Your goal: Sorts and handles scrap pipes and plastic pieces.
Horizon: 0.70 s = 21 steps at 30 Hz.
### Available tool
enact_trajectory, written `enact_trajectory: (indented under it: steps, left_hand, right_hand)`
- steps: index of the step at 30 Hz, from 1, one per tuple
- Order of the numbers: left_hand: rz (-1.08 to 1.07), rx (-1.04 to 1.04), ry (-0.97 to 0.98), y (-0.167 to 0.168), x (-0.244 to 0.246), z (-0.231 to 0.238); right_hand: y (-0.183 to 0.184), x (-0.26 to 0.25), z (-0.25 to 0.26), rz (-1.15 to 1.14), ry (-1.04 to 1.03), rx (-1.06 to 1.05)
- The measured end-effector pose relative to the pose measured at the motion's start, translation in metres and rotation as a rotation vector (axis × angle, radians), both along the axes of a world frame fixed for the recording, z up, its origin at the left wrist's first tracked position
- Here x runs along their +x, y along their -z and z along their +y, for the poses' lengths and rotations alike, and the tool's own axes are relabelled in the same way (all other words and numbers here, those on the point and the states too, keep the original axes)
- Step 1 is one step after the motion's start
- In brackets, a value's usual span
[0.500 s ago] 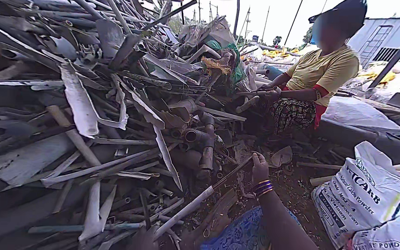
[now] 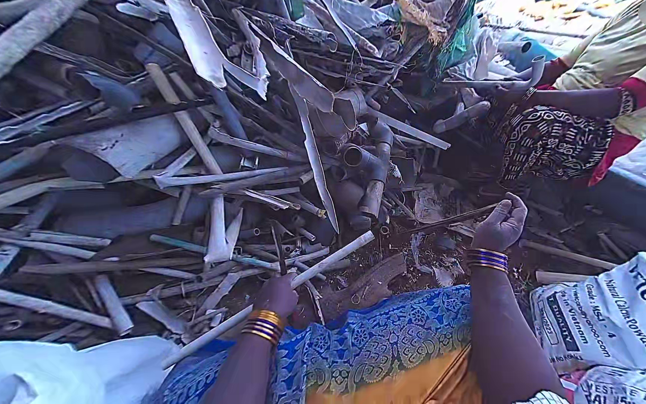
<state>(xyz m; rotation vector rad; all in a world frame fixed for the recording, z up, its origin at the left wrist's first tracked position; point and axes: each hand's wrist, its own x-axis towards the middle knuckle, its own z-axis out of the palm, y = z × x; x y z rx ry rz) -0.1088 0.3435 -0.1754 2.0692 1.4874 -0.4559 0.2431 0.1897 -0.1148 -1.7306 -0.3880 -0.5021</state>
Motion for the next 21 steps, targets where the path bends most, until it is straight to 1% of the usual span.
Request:
enact_trajectory:
  steps: [1, 4, 5, 7, 8, 9, 12, 13, 14, 17, 19, 21]
  left_hand:
    - [-0.028, -0.016, 0.018, 0.001, 0.002, 0.0]
    - [-0.119, -0.069, 0.071, 0.002, 0.005, -0.001]
    - [-0.157, -0.084, 0.085, 0.002, 0.005, -0.002]
    - [-0.25, -0.092, 0.098, 0.003, 0.005, -0.003]
    - [-0.304, -0.092, 0.103, 0.003, 0.005, -0.004]
    - [-0.366, -0.088, 0.102, 0.004, 0.004, -0.006]
    - [-0.547, -0.074, 0.091, 0.007, 0.002, -0.011]
    - [-0.604, -0.062, 0.093, 0.009, 0.001, -0.012]
    - [-0.657, -0.051, 0.099, 0.013, -0.001, -0.013]
    - [-0.806, 0.0, 0.136, 0.025, 0.0, -0.019]
    - [-0.879, 0.032, 0.171, 0.035, 0.001, -0.021]
    - [-0.899, 0.039, 0.187, 0.041, 0.0, -0.022]
  right_hand:
    - [0.005, -0.007, 0.005, -0.058, -0.1, -0.089]
    - [0.02, -0.03, 0.021, -0.161, -0.515, -0.313]
    - [0.025, -0.039, 0.026, -0.212, -0.608, -0.339]
    - [0.032, -0.056, 0.034, -0.287, -0.725, -0.363]
    - [0.034, -0.065, 0.036, -0.289, -0.801, -0.373]
    - [0.034, -0.075, 0.034, -0.248, -0.93, -0.39]
    - [0.031, -0.099, 0.028, -0.074, -1.52, -0.413]
    - [0.031, -0.11, 0.026, -0.038, -1.654, -0.368]
    - [0.033, -0.124, 0.023, -0.038, -1.723, -0.293]
    - [0.032, -0.163, 0.015, -0.164, -1.673, -0.128]
    - [0.032, -0.173, 0.013, -0.223, -1.696, -0.106]
    - [0.03, -0.178, 0.011, -0.24, -1.697, -0.11]
